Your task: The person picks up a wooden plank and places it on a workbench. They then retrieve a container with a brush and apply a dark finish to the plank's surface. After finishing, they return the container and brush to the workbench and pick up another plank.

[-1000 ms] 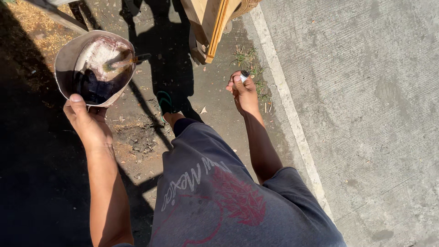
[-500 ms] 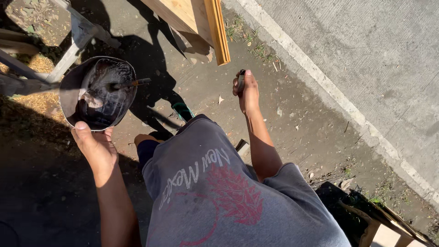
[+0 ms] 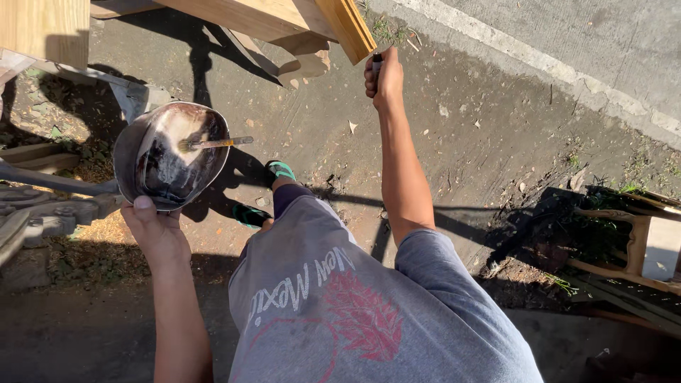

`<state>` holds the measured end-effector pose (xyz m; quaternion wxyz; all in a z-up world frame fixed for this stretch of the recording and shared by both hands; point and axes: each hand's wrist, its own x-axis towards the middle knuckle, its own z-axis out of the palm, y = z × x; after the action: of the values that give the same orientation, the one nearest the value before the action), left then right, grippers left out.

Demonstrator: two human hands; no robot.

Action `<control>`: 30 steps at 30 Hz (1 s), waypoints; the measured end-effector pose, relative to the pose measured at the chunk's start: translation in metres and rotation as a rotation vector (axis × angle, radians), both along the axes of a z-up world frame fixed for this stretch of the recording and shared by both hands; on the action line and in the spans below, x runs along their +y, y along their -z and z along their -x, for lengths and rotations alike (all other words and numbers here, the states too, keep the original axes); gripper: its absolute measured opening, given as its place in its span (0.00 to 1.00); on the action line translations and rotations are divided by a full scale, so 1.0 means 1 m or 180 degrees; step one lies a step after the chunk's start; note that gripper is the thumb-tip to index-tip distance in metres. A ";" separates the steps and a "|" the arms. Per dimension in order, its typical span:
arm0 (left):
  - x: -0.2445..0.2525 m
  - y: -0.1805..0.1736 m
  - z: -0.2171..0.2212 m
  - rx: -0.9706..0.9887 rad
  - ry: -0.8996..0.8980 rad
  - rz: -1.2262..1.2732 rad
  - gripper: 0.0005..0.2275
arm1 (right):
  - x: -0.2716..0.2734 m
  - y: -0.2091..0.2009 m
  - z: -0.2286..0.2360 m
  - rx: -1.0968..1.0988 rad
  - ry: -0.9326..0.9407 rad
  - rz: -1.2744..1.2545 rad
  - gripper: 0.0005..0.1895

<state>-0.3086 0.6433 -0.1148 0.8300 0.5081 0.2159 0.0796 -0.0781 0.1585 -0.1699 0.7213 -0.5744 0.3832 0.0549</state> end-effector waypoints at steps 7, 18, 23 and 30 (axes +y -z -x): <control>0.017 -0.004 0.003 0.0200 0.0066 -0.0014 0.37 | -0.004 0.009 0.024 0.0090 0.0011 0.0117 0.24; 0.049 0.036 0.024 0.0123 0.0016 0.0275 0.29 | 0.115 -0.026 0.118 -0.0326 -0.0420 -0.0407 0.21; 0.089 0.058 0.053 0.0455 -0.0329 0.0341 0.27 | 0.270 -0.074 0.098 -0.0458 -0.1470 -0.1015 0.26; 0.155 0.072 0.118 0.0565 -0.0461 0.0081 0.31 | 0.450 -0.114 -0.002 -0.0349 -0.1815 -0.0915 0.23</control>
<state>-0.4271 0.7987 -0.1869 0.8060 0.4857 0.3256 0.0914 -0.0763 0.6089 -0.0559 0.7702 -0.5530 0.1557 0.2772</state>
